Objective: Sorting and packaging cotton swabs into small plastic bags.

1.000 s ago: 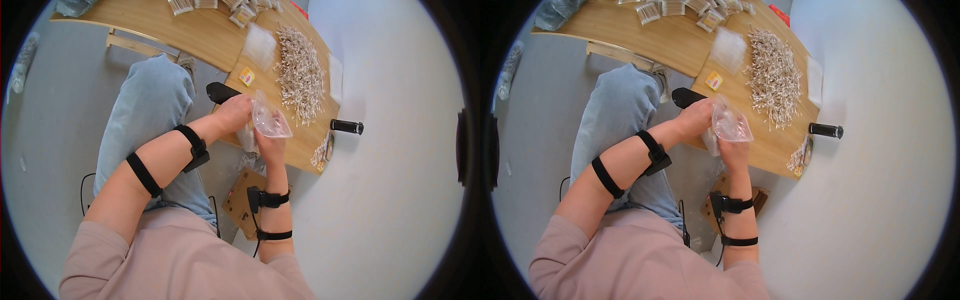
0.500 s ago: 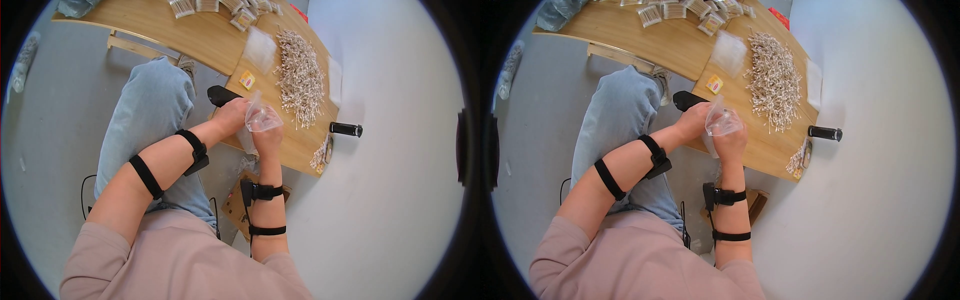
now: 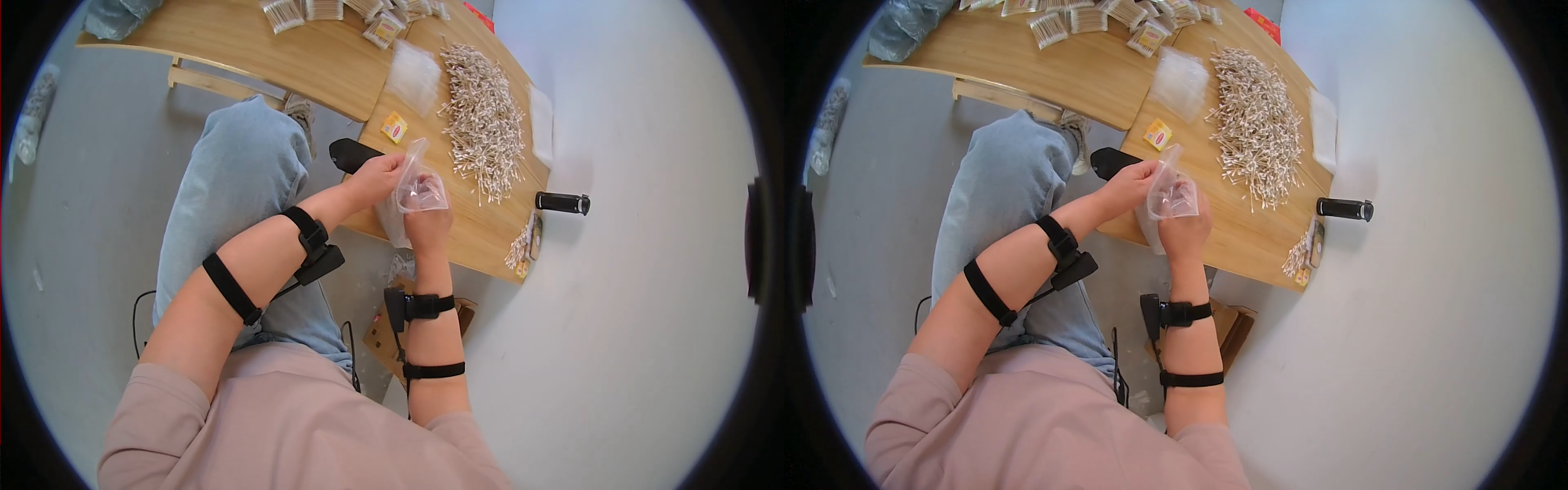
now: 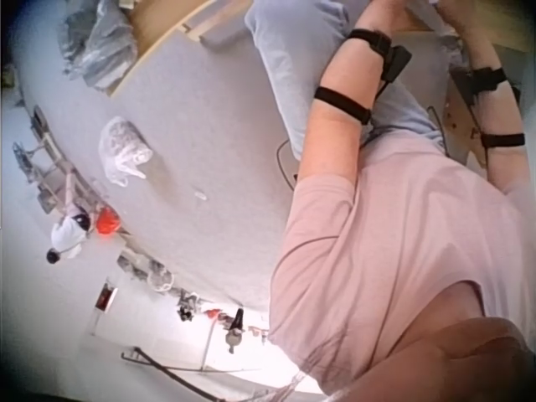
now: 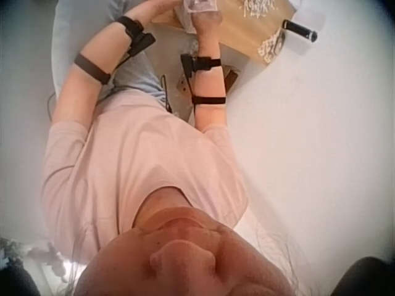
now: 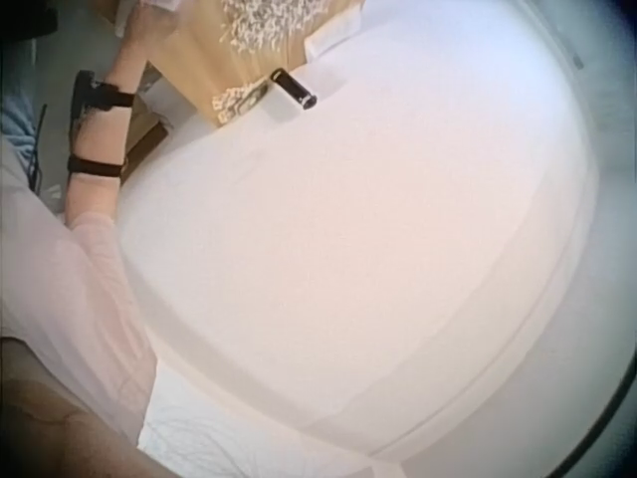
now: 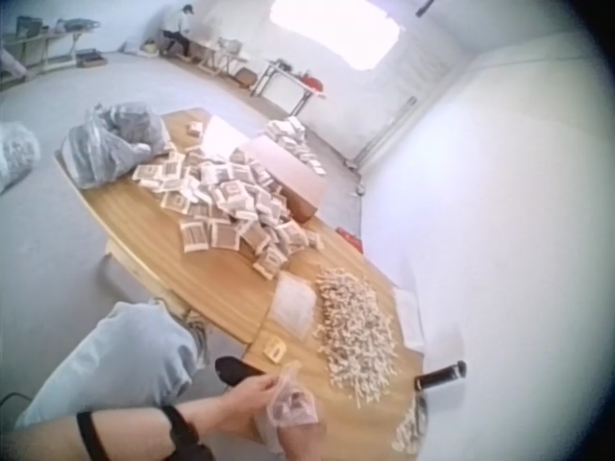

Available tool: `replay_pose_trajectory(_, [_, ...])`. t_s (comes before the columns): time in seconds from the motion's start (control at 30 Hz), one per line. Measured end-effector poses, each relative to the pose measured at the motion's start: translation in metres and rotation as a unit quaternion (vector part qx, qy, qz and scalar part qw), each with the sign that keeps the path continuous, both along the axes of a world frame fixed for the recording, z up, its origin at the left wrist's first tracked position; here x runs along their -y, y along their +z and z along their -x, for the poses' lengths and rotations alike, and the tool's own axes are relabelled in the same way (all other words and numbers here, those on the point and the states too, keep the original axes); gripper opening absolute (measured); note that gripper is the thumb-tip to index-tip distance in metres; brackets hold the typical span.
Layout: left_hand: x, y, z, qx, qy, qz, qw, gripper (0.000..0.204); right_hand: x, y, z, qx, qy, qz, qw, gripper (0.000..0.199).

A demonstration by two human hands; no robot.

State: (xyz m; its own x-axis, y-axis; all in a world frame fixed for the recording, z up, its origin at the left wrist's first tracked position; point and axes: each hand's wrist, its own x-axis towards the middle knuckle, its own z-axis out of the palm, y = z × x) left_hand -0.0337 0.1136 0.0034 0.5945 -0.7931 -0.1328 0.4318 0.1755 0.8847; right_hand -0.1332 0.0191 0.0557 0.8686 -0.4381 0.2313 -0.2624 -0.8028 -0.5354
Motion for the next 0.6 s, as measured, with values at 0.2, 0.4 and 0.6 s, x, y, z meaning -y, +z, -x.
replay_pose_trajectory(0.2, [0.0, 0.002, 0.004, 0.241, 0.131, -0.069, 0.959, 0.031, 0.041, -0.005, 0.006, 0.13, -0.052, -0.101, 0.985, 0.013])
replay_pose_trajectory(0.4, [-0.001, -0.016, 0.018, 0.379, 0.155, -0.053, 0.911, 0.042, 0.055, -0.01, 0.012, 0.244, -0.132, -0.367, 0.888, 0.016])
replay_pose_trajectory(0.6, [0.005, -0.015, 0.042, 0.385, 0.096, -0.042, 0.917, 0.058, 0.056, -0.038, 0.025, 0.304, -0.128, -0.545, 0.771, 0.022])
